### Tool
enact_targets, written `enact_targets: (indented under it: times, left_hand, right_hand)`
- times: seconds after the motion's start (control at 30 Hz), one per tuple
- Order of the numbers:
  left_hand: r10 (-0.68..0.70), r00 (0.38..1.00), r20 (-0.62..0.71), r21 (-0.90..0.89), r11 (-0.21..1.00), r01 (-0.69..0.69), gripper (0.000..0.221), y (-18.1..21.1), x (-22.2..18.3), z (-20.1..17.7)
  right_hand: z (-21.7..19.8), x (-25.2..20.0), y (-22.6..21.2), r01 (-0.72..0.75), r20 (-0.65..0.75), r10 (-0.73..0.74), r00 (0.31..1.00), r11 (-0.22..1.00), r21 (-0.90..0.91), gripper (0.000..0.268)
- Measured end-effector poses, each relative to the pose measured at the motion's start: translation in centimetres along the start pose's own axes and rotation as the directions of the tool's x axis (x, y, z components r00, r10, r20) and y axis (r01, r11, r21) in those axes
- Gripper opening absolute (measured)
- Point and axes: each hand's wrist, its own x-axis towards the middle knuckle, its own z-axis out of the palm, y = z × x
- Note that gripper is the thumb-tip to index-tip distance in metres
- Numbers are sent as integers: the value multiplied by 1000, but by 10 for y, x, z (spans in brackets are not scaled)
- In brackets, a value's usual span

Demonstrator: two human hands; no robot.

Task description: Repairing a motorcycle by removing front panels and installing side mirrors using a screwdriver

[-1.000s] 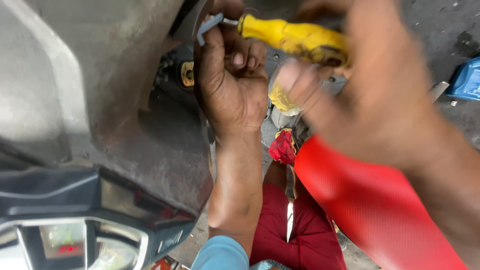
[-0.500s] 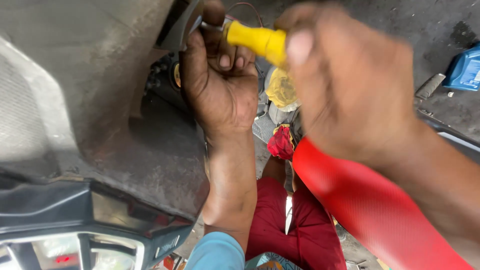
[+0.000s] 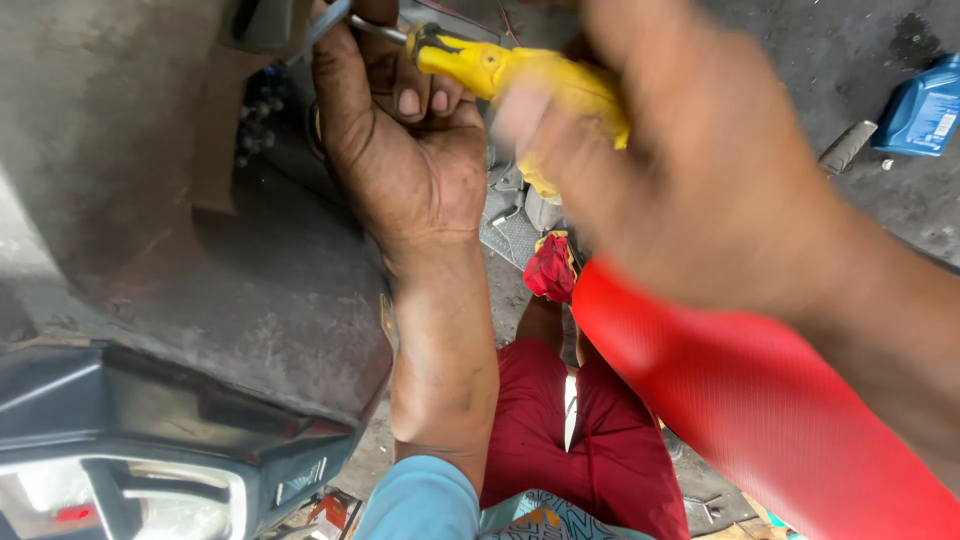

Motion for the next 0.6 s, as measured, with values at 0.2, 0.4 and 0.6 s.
enact_targets:
  times: [0.2,0.4,0.6]
  left_hand:
    - [111,994,2,96,989,-111,30,6,9,-17]
    - [-77,993,94,-45,996,82,25,14,4,-5]
    - [157,979,134,81,982,-168,27,15,16,-13]
  right_hand:
    - [11,11,12,355,255,-770,584,-40,-934,27]
    - [11,15,-11,-315,-89,394,915,833,454,22]
    - [4,17,6,357,353,-765,539,-172,-918,12]
